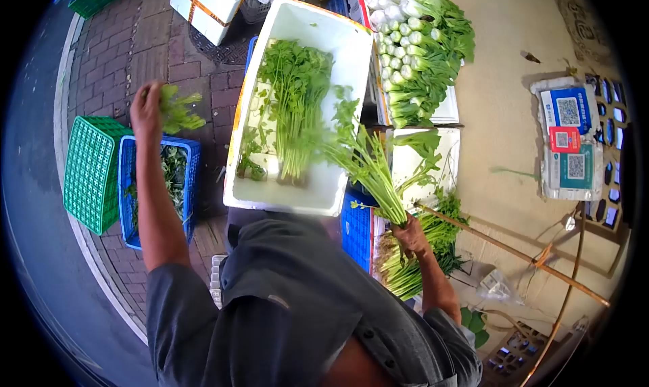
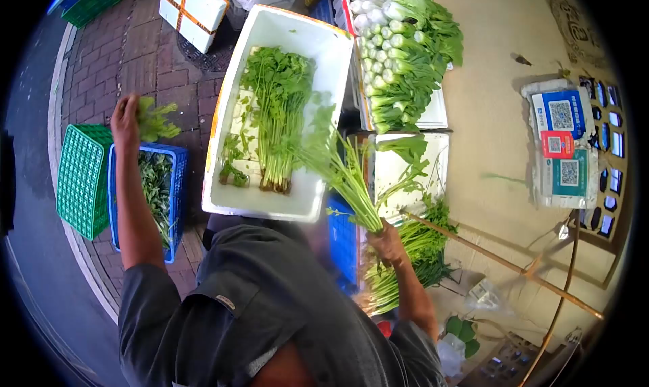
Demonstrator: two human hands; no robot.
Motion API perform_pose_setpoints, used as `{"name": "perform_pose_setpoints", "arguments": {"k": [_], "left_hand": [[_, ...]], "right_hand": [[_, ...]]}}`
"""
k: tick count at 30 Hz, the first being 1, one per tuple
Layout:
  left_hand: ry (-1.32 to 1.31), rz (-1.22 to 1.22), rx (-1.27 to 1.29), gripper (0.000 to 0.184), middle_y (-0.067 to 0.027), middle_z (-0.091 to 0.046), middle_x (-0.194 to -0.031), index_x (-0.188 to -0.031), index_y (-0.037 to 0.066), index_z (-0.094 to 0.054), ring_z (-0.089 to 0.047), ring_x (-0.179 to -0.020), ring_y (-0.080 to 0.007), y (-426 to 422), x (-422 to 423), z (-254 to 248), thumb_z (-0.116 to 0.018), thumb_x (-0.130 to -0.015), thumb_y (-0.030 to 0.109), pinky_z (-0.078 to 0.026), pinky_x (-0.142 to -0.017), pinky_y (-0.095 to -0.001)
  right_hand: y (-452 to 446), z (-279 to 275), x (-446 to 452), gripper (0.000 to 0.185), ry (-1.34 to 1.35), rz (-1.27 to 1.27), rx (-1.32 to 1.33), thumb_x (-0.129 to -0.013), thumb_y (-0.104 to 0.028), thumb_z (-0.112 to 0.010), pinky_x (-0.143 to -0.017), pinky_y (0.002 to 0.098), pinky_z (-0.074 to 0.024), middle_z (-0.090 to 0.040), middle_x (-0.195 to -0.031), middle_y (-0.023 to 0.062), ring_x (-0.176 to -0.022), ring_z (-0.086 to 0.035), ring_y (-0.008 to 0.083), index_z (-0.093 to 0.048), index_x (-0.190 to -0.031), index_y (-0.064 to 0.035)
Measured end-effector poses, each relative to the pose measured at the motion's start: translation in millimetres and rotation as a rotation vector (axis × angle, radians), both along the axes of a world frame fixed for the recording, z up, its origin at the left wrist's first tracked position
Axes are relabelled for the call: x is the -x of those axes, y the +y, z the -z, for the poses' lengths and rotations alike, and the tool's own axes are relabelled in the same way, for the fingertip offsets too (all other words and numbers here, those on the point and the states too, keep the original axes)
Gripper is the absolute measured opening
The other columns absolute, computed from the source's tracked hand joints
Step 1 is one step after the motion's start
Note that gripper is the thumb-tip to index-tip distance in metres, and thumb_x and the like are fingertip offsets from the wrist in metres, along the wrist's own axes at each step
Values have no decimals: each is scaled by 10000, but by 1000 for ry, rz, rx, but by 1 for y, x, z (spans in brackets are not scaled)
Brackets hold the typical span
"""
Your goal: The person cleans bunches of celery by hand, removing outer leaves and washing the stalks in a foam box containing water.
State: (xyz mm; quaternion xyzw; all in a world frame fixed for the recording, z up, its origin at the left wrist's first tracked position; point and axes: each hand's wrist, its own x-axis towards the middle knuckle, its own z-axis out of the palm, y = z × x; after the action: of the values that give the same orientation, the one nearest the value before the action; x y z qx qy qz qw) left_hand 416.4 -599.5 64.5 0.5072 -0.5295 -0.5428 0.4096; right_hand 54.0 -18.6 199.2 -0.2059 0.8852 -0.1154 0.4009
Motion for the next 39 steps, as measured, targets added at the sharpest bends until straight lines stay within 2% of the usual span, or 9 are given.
{"name": "perform_pose_setpoints", "arguments": {"k": [3,6,11,14,18,21,25,30,39], "left_hand": [[-358,-139,89,364,-23,-630,-870,-1062,-33,-672,-536,-786,-126,8,-85,50,-617,-1009,323,-445,-710,-288],[-752,-143,-28,343,-190,-644,-884,-1076,-8,-674,-568,-768,-313,28,-176,114,-563,-1016,311,-469,-761,-409],[-1484,-293,65,509,-244,-689,-1051,-1061,22,-681,-667,-1023,-394,82,-248,166,-609,-942,511,-502,-870,-481],[-1468,-231,-173,581,-269,-687,-1077,-1069,20,-683,-656,-1074,-418,97,-262,178,-631,-893,572,-503,-916,-506],[-1193,302,-175,515,-291,-687,-1050,-1045,3,-707,-643,-1023,-470,95,-277,245,-619,-910,492,-492,-893,-541],[-1035,95,-232,497,-287,-687,-1055,-998,-6,-722,-635,-1010,-484,115,-229,241,-586,-932,467,-485,-876,-539],[-892,167,-246,484,-251,-707,-1008,-1059,-21,-718,-653,-985,-438,119,-173,201,-615,-936,436,-484,-856,-487],[-645,160,-355,442,-82,-685,-855,-1010,-22,-725,-583,-787,-181,94,-152,217,-659,-942,409,-472,-760,-367],[-557,330,-378,377,8,-513,-646,-731,42,-637,-418,-599,-123,61,-99,185,-592,-976,326,-336,-554,-336]], "right_hand": [[5,11,-2,127,-132,187,196,-853,-66,-645,-591,267,-430,-577,-751,-51,-658,-496,78,-642,-979,-54],[1,7,-2,53,-227,211,219,-861,-82,-666,-615,274,-442,-590,-772,-50,-679,-521,74,-645,-907,-67],[-2,4,0,117,-321,282,258,-845,-89,-690,-660,294,-465,-616,-817,-29,-714,-551,99,-663,-954,-53],[-20,-15,-14,263,-357,423,288,-834,-69,-669,-717,300,-476,-654,-879,7,-775,-576,120,-670,-1093,-24],[12,-5,-4,486,-425,456,389,-802,-52,-682,-757,369,-561,-698,-1029,101,-843,-656,189,-614,-1277,25],[22,-15,-12,495,-498,635,417,-781,-43,-676,-750,372,-558,-703,-978,99,-793,-653,197,-615,-1269,18],[52,-12,-28,467,-449,757,485,-770,-21,-643,-723,360,-581,-671,-865,77,-727,-642,196,-606,-1235,4],[46,-41,-66,470,-438,955,646,-790,-24,-665,-758,418,-607,-669,-905,107,-790,-667,228,-588,-1253,13],[125,-23,-103,389,-343,1220,819,-802,-94,-714,-779,463,-604,-660,-883,90,-774,-663,219,-593,-1163,-13]]}}
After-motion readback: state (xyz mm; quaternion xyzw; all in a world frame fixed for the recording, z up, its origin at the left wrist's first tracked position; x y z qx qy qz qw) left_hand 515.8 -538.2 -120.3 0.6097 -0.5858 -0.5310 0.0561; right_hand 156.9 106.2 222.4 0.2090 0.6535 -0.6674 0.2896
